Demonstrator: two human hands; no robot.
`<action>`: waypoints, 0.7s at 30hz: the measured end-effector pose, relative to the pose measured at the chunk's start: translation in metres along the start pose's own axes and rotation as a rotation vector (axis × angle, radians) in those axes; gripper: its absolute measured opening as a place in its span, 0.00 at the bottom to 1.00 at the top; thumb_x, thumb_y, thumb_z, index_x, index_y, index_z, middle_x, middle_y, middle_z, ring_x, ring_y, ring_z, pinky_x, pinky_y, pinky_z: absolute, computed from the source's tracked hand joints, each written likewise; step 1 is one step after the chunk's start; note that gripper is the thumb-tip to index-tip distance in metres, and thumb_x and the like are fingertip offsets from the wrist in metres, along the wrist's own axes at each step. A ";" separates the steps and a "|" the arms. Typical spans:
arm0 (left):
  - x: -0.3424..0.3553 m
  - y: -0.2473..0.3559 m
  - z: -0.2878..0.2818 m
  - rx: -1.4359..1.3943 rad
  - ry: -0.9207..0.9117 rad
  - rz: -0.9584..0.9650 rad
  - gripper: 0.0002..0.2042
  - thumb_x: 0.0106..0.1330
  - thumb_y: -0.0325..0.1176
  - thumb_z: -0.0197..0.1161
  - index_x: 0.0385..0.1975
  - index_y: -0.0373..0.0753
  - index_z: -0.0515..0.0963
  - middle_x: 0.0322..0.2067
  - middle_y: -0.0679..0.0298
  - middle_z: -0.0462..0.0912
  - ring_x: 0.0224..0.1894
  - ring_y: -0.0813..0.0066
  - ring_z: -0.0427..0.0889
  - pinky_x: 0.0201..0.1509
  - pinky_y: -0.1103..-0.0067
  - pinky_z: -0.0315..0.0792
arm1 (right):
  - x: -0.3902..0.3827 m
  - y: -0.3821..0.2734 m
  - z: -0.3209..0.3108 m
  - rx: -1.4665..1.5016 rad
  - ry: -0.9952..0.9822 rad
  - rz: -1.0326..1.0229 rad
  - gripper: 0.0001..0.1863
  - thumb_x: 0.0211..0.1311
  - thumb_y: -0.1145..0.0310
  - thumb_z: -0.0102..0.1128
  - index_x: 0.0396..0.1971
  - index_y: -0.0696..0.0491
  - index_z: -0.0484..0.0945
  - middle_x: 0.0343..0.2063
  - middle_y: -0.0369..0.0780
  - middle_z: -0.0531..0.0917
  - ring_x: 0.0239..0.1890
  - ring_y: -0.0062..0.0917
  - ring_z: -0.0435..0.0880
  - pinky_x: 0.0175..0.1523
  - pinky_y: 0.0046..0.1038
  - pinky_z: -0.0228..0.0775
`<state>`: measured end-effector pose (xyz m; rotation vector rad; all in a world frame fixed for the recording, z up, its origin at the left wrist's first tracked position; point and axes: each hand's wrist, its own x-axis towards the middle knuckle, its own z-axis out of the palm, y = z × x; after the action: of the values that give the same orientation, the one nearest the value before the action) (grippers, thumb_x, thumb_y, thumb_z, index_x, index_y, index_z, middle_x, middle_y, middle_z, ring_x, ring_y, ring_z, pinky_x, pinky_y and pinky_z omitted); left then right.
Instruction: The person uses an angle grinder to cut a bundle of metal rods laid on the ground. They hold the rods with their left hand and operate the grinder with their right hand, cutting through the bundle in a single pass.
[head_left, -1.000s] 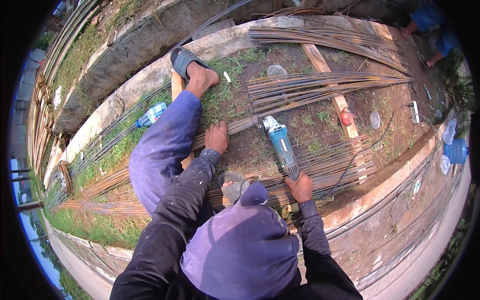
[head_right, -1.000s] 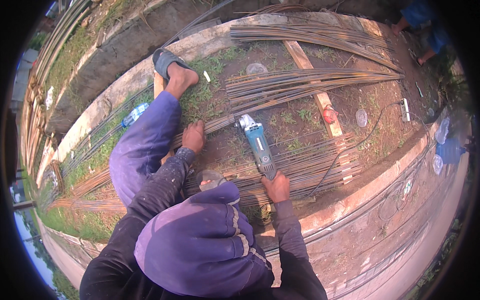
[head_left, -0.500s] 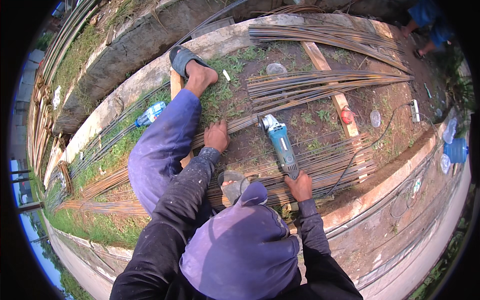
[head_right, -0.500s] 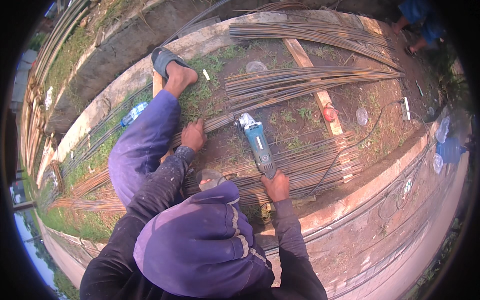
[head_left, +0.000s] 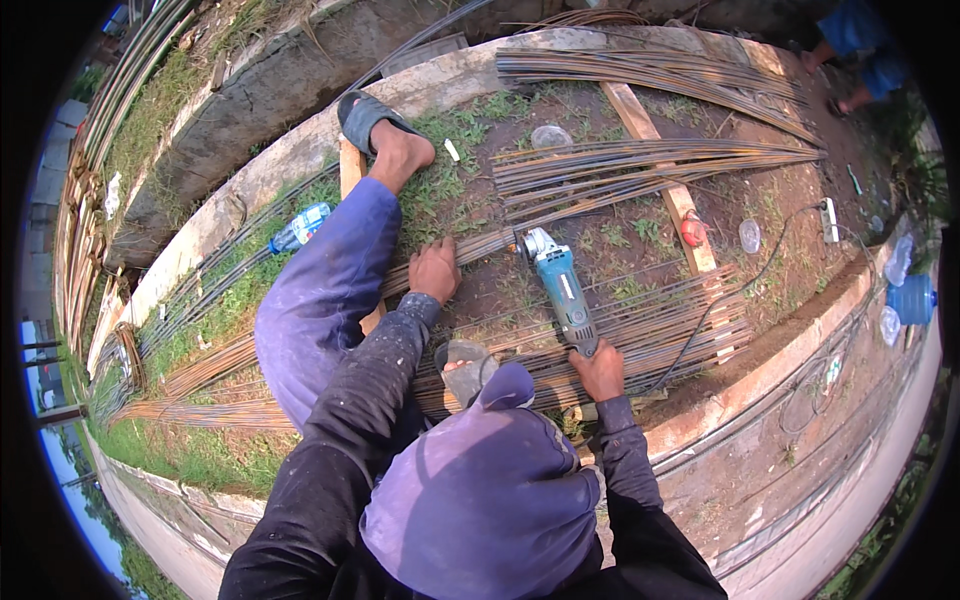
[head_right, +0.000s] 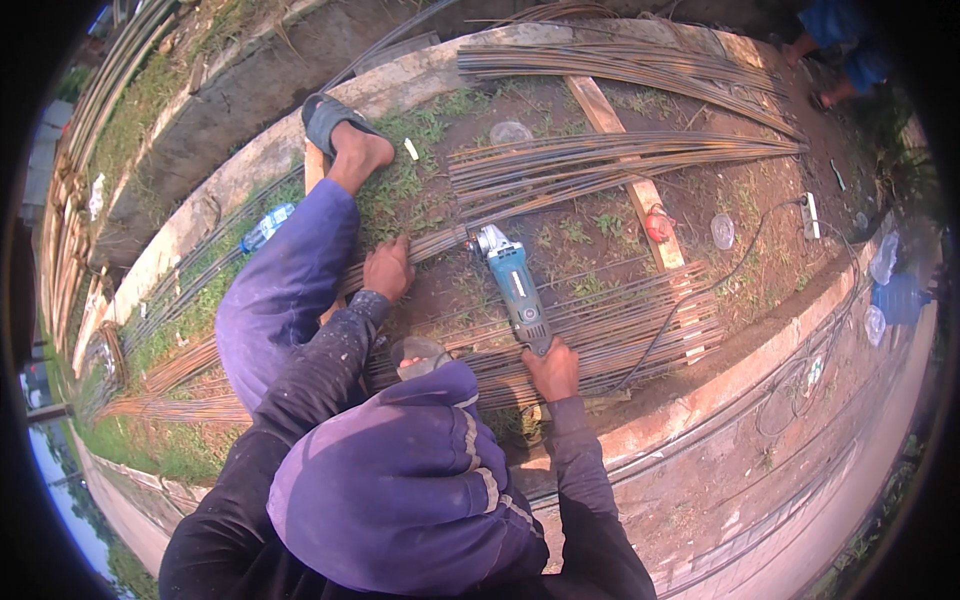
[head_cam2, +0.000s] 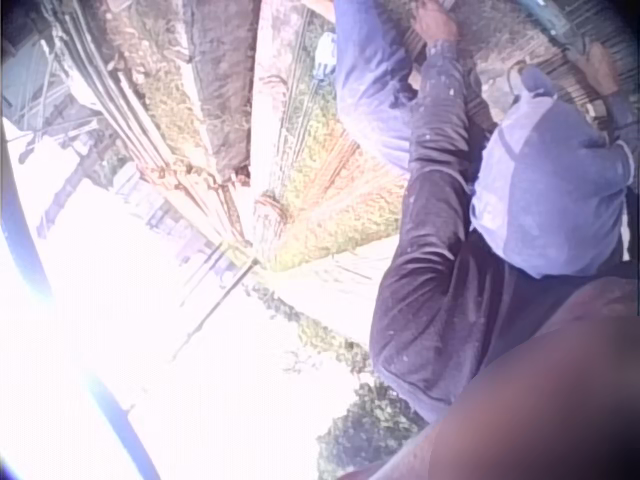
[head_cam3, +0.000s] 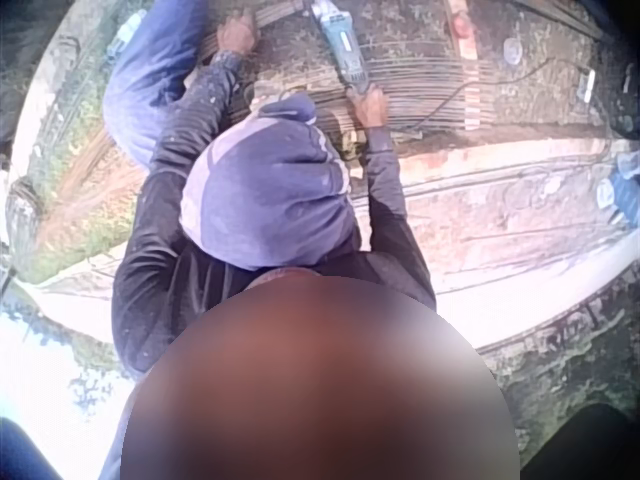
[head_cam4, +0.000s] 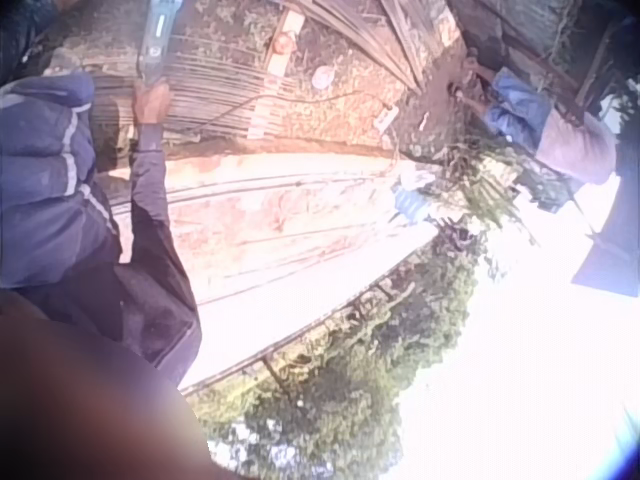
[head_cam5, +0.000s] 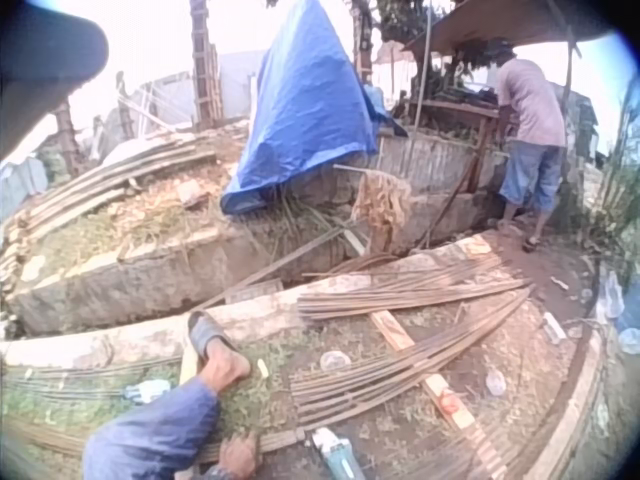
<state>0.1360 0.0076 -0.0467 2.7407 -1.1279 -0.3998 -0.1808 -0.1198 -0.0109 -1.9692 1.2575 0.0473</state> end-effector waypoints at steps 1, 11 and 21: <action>0.001 0.000 -0.001 0.003 -0.002 0.005 0.22 0.55 0.31 0.63 0.52 0.39 0.73 0.49 0.53 0.79 0.54 0.51 0.75 0.59 0.56 0.68 | 0.000 0.002 0.001 -0.017 0.006 -0.008 0.24 0.46 0.60 0.69 0.31 0.67 0.77 0.28 0.60 0.82 0.37 0.53 0.83 0.41 0.45 0.75; 0.000 -0.001 0.000 0.002 0.030 0.018 0.21 0.55 0.31 0.62 0.51 0.39 0.74 0.47 0.53 0.80 0.53 0.51 0.76 0.56 0.58 0.69 | 0.000 0.002 0.001 0.023 0.008 -0.019 0.24 0.45 0.60 0.69 0.31 0.68 0.77 0.28 0.60 0.82 0.36 0.54 0.83 0.41 0.44 0.76; 0.000 0.002 -0.005 -0.003 -0.011 0.002 0.22 0.56 0.31 0.62 0.53 0.39 0.74 0.49 0.54 0.80 0.54 0.51 0.76 0.58 0.58 0.69 | 0.000 0.001 0.001 0.005 -0.008 0.005 0.24 0.45 0.60 0.69 0.32 0.68 0.77 0.29 0.60 0.82 0.37 0.53 0.83 0.41 0.44 0.76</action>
<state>0.1367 0.0062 -0.0413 2.7374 -1.1321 -0.4160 -0.1807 -0.1196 -0.0120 -1.9597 1.2569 0.0544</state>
